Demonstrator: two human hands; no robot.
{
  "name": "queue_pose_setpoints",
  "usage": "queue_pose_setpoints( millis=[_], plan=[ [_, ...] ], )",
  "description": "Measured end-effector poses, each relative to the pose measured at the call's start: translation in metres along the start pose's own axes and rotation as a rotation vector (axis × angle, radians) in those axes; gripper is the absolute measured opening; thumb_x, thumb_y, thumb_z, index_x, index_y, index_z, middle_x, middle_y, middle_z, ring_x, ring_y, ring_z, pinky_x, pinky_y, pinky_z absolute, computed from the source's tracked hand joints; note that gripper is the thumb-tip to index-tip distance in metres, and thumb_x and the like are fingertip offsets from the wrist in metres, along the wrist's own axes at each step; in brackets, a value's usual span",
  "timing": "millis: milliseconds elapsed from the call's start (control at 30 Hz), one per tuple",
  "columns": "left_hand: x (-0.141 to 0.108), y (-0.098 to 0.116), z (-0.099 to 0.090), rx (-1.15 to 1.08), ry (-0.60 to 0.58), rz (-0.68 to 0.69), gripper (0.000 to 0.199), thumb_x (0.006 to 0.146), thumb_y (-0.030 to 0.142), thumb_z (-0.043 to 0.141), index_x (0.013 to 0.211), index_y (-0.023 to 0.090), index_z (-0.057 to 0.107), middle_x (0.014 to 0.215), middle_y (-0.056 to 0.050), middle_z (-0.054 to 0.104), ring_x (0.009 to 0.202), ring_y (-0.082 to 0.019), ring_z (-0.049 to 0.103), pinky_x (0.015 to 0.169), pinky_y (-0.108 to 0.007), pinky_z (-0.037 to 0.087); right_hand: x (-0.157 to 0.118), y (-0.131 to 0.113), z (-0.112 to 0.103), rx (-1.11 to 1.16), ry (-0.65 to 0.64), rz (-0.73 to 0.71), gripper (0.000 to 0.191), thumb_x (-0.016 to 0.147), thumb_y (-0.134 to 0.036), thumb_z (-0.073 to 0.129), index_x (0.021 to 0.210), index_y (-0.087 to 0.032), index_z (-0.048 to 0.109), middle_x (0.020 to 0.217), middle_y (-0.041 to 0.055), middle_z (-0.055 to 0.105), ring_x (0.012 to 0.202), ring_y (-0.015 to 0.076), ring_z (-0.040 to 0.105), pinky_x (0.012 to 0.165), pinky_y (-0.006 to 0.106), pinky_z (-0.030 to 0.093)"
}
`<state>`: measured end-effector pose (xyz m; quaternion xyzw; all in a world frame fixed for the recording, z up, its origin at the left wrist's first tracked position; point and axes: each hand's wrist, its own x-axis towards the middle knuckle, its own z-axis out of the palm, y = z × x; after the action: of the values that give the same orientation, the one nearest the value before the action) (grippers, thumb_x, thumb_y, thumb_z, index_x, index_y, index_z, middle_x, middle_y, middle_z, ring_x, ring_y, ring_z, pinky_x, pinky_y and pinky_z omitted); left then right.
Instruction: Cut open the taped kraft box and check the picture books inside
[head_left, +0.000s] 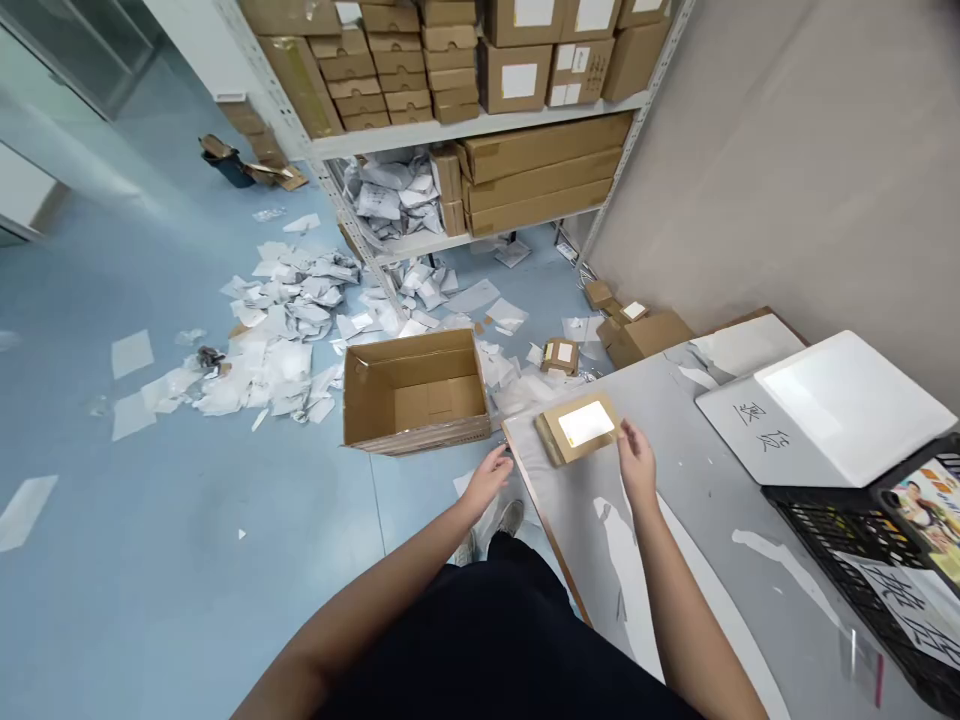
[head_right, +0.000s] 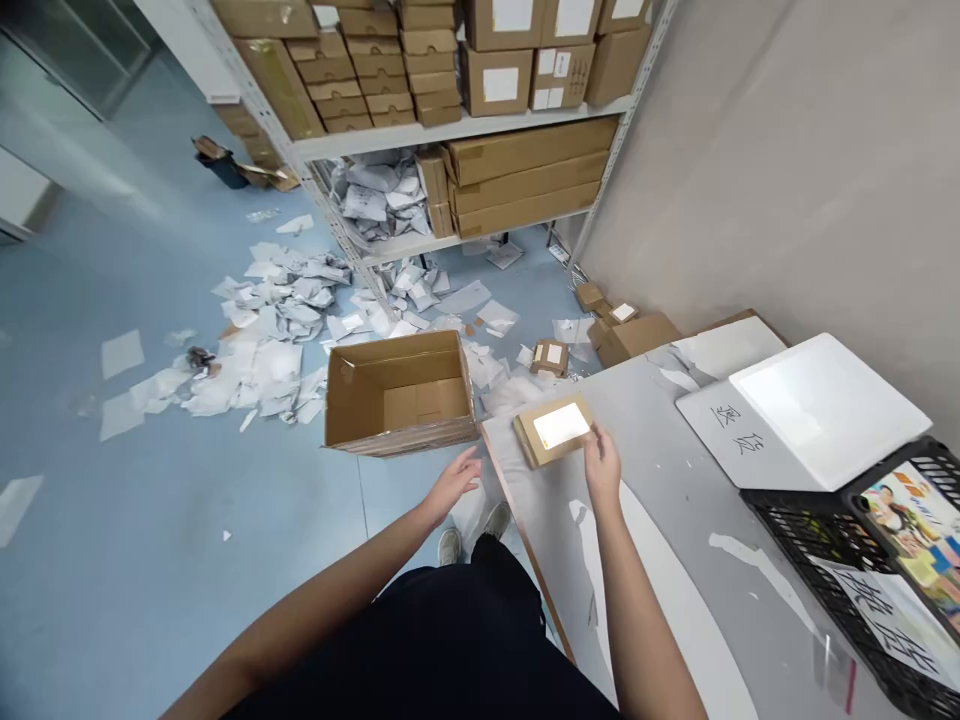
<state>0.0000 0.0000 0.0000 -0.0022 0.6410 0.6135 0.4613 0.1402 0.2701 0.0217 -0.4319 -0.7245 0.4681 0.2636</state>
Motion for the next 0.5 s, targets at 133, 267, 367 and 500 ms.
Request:
queue_pose_setpoints(
  millis=[133,267,367,500],
  plan=[
    [0.055,0.012,0.061,-0.104,0.0,-0.101,0.075,0.078,0.043,0.068,0.143,0.02,0.038,0.138,-0.017,0.048,0.124,-0.028,0.05,0.091,-0.037,0.047,0.086,0.017,-0.007,-0.211,0.021,-0.021,0.067,0.085,-0.053,0.046,0.137,-0.011,0.05,0.144,0.0173,0.046,0.136,0.0276,0.038,0.114,0.043,0.026],
    [0.097,0.011,0.105,-0.151,0.006,-0.144,0.062,0.077,0.042,0.069,0.132,0.021,0.048,0.139,-0.016,0.05,0.129,-0.029,0.047,0.095,-0.04,0.045,0.126,0.043,0.002,-0.271,-0.144,0.171,0.065,0.084,-0.05,0.05,0.136,-0.011,0.052,0.143,0.0187,0.047,0.133,0.0301,0.041,0.112,0.043,0.028],
    [0.112,0.004,0.122,-0.157,0.013,-0.124,0.056,0.078,0.041,0.067,0.128,0.024,0.049,0.136,-0.013,0.055,0.125,-0.027,0.051,0.097,-0.041,0.044,0.128,0.064,0.014,-0.257,-0.259,0.245,0.051,0.08,-0.047,0.057,0.117,-0.012,0.066,0.118,0.0172,0.067,0.11,0.0298,0.059,0.098,0.041,0.042],
    [0.114,-0.004,0.126,-0.173,0.014,-0.073,0.064,0.079,0.038,0.066,0.137,0.024,0.041,0.136,-0.012,0.055,0.123,-0.024,0.053,0.1,-0.039,0.043,0.108,0.081,0.016,-0.227,-0.318,0.285,0.037,0.079,-0.044,0.061,0.101,-0.016,0.072,0.095,0.01,0.074,0.088,0.0251,0.065,0.083,0.035,0.047]
  ],
)
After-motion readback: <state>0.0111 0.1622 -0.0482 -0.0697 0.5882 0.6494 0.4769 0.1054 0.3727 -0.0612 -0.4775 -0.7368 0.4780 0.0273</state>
